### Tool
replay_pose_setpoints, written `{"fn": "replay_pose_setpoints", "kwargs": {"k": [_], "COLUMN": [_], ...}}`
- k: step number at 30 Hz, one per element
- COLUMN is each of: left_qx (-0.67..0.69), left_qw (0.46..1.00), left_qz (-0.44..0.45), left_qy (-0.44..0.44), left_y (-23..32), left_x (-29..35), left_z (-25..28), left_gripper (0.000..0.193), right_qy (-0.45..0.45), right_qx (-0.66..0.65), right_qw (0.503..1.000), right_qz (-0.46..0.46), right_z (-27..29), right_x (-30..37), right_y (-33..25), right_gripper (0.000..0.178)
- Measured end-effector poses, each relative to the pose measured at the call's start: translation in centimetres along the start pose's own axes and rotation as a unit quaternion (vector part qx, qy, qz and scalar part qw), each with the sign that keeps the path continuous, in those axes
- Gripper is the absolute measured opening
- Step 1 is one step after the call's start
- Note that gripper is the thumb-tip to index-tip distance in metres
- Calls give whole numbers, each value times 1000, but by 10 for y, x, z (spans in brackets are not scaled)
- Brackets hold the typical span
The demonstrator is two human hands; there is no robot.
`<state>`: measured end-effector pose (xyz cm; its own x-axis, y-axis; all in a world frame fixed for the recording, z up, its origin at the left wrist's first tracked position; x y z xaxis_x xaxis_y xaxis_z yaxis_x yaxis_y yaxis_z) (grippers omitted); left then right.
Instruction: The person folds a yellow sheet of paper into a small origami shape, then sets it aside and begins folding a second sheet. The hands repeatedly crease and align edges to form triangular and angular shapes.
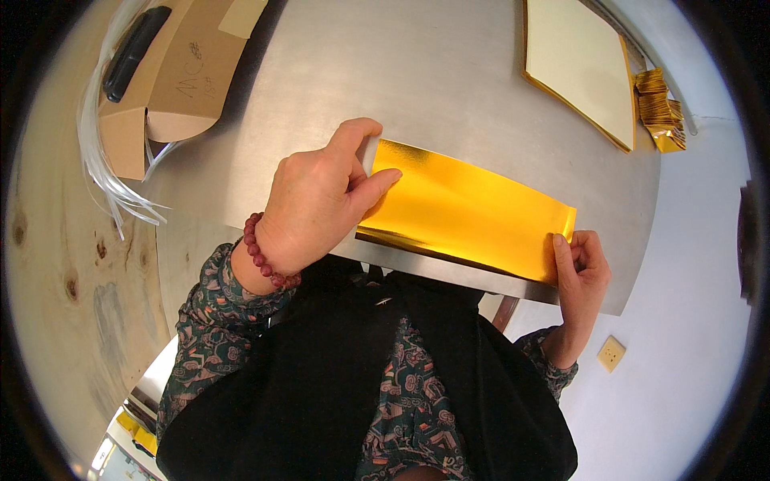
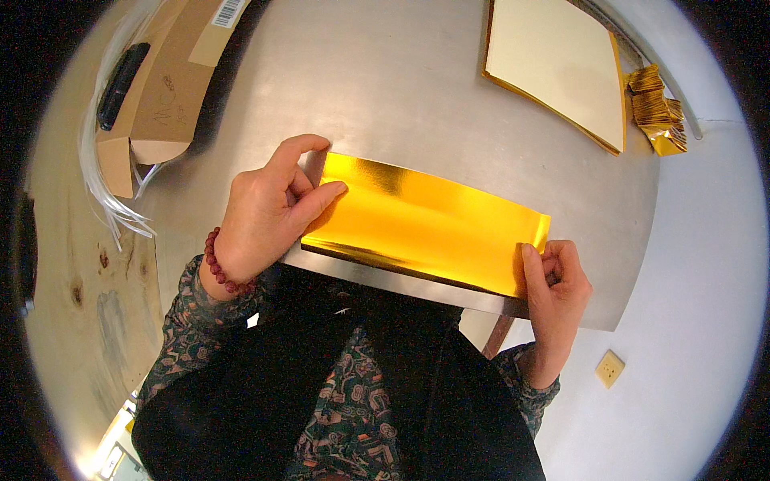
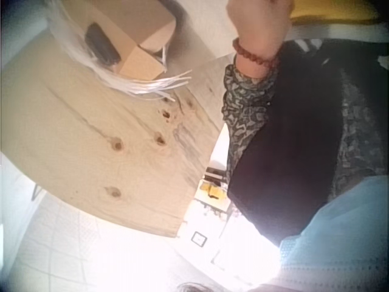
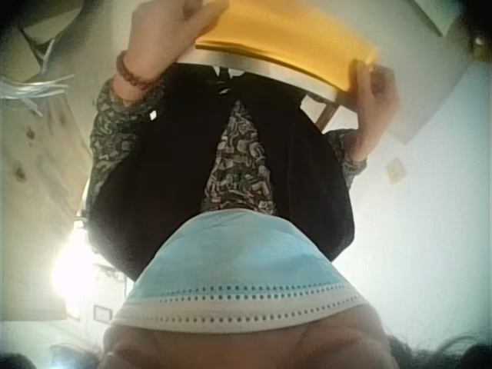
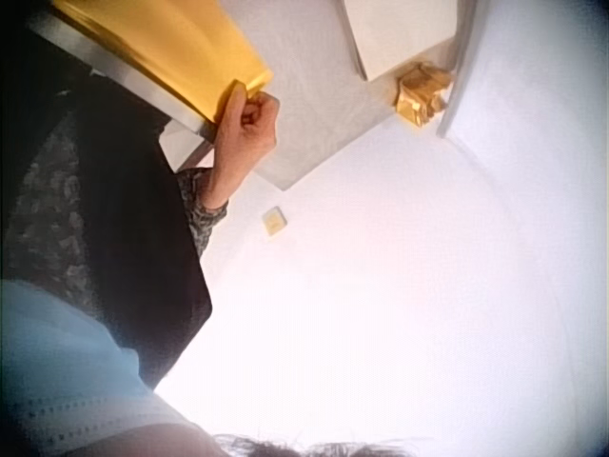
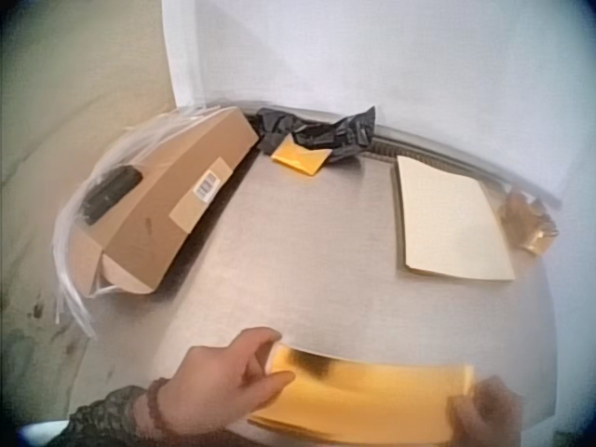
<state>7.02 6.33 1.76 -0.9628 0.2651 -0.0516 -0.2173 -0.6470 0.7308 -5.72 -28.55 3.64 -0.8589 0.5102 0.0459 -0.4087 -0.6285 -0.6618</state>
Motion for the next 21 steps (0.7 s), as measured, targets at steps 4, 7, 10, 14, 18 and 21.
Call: {"fn": "replay_pose_setpoints", "kwargs": {"k": [4,7,10,14,18,21], "left_qx": [-5,-8,-12,-18,-30,-37], "left_qw": [1000,1000,1000,1000,999,999], "left_qz": [-1,1,-1,-3,4,3], "left_qy": [3,4,6,-3,-32,-33], "left_y": [0,0,1,5,6,7], "left_x": [0,0,-1,-3,-5,-6], "left_z": [-1,-1,-1,-3,-5,-4], "left_gripper": [48,49,48,45,42,42], "right_qy": [-2,-1,-3,6,8,11], "right_qx": [3,1,0,7,13,40], "right_qw": [1000,1000,1000,1000,1000,999], "right_qz": [-4,-7,-10,-13,-18,4], "right_z": [0,0,-1,-1,-1,0], "right_x": [0,0,-1,-1,-1,0], "right_y": [1,1,2,2,2,-5], "right_gripper": [16,17,17,17,19,21]}}
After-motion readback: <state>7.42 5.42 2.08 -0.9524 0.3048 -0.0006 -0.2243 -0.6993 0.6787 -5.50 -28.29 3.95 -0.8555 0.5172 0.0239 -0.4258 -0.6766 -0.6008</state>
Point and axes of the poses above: each hand's wrist, its own x-axis away from the middle knuckle, its own z-axis out of the back of the hand, y = z × x, the point moved 10 cm from there along -x, towards the middle knuckle, and after that the axes turned 7 degrees about y, right-handed, at the moved point
